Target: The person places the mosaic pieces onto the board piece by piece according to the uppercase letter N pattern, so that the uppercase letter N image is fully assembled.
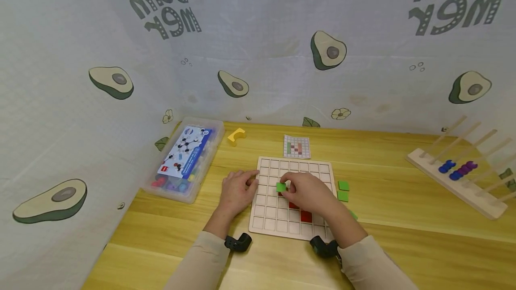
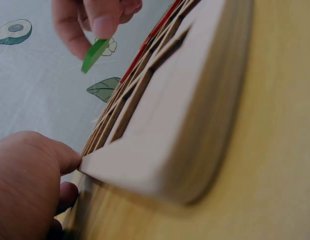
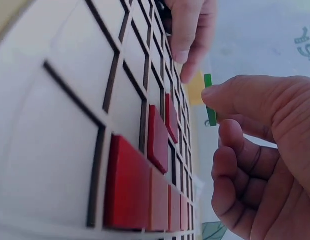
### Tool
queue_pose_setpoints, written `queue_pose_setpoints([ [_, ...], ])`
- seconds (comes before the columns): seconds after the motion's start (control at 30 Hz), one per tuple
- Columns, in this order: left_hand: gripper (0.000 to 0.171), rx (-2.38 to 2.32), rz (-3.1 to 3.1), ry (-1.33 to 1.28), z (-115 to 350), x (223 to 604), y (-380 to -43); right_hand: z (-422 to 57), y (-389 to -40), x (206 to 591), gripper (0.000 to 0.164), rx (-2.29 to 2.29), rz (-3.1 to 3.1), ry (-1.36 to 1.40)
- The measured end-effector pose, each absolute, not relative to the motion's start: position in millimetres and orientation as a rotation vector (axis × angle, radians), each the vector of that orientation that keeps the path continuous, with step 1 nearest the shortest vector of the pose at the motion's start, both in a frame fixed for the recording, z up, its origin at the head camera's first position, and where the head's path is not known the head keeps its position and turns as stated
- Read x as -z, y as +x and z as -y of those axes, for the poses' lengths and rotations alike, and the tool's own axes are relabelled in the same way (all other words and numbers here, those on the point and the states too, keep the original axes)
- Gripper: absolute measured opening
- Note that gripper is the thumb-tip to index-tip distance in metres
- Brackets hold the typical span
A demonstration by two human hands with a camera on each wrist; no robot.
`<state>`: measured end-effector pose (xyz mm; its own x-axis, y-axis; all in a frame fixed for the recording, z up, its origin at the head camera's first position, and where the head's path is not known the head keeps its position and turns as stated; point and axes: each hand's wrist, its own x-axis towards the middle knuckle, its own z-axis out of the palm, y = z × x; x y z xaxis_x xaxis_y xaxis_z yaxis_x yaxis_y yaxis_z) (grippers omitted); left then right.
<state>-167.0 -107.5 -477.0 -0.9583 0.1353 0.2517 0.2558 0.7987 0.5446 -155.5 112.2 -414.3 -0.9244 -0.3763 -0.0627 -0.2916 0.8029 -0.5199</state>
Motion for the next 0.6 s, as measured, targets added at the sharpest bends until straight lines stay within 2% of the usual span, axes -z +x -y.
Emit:
queue_pose_setpoints([
  [0.6,0.031,0.895,2.778,-0.308,108,476,-167,-88,-181,418,0.026,0.686,-2.832,-0.423],
])
